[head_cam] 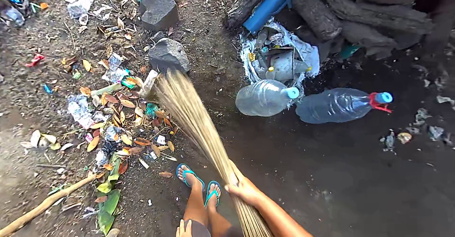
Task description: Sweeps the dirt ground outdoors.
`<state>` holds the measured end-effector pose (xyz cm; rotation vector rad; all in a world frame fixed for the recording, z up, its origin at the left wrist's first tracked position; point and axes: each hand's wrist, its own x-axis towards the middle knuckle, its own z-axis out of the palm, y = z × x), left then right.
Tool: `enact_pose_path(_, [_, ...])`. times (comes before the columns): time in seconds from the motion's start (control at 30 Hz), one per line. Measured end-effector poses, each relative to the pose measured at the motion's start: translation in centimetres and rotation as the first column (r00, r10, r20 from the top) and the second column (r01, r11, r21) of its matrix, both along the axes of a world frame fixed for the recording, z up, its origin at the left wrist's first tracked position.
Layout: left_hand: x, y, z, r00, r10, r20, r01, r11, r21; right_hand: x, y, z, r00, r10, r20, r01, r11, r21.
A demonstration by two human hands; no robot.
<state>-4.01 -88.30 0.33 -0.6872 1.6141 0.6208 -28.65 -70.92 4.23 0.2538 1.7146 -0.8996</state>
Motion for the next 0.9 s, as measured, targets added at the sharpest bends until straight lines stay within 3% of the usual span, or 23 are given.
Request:
enact_pose_path(0.07, [-0.1, -0.4, -0.1, 1.000, 0.024, 0.012, -0.024, 1.000, 0.011, 2.9, 2.8, 1.9, 0.976, -0.213, 0.039, 0.208, 0.973, 0.102])
enact_pose_path(0.13, [-0.3, -0.8, -0.2, 0.999, 0.044, 0.020, -0.045, 0.999, 0.021, 4.2, 3.5, 1.3, 0.918, -0.391, 0.067, 0.370, 0.906, 0.204])
enact_pose_path(0.2, [-0.6, -1.3, 0.0, 0.998, 0.062, 0.031, -0.063, 0.998, 0.029, 3.7, 1.8, -1.0, 0.893, -0.432, 0.126, 0.392, 0.884, 0.257])
enact_pose_path(0.27, [-0.9, -1.7, 0.0, 0.997, 0.080, 0.021, -0.081, 0.996, 0.030, 3.0, -2.2, -3.9, 0.926, -0.308, 0.218, 0.265, 0.942, 0.204])
enact_pose_path(0.37, [-0.9, -2.5, 0.1, 0.990, 0.139, -0.013, -0.139, 0.990, 0.025, 2.0, -11.3, -7.3, 0.963, -0.055, 0.264, 0.059, 0.998, -0.009])
enact_pose_path(0.47, [-0.7, -2.6, 0.1, 0.986, 0.168, -0.006, -0.167, 0.985, 0.031, -1.4, -19.4, -8.6, 0.975, 0.108, 0.197, -0.068, 0.977, -0.200])
enact_pose_path(0.57, [-0.4, -1.9, 0.0, 0.982, 0.190, 0.004, -0.190, 0.982, 0.020, -5.5, -23.5, -7.8, 0.988, 0.140, 0.059, -0.118, 0.952, -0.283])
enact_pose_path(0.7, [0.1, -0.1, -0.3, 0.962, 0.274, 0.012, -0.274, 0.961, -0.035, -7.3, -20.2, -4.9, 0.959, 0.271, -0.086, -0.283, 0.934, -0.219])
enact_pose_path(0.9, [0.1, 4.5, -0.4, 0.897, 0.441, 0.012, -0.438, 0.893, -0.103, -3.7, -3.3, -1.1, 0.798, 0.602, -0.013, -0.602, 0.797, -0.047])
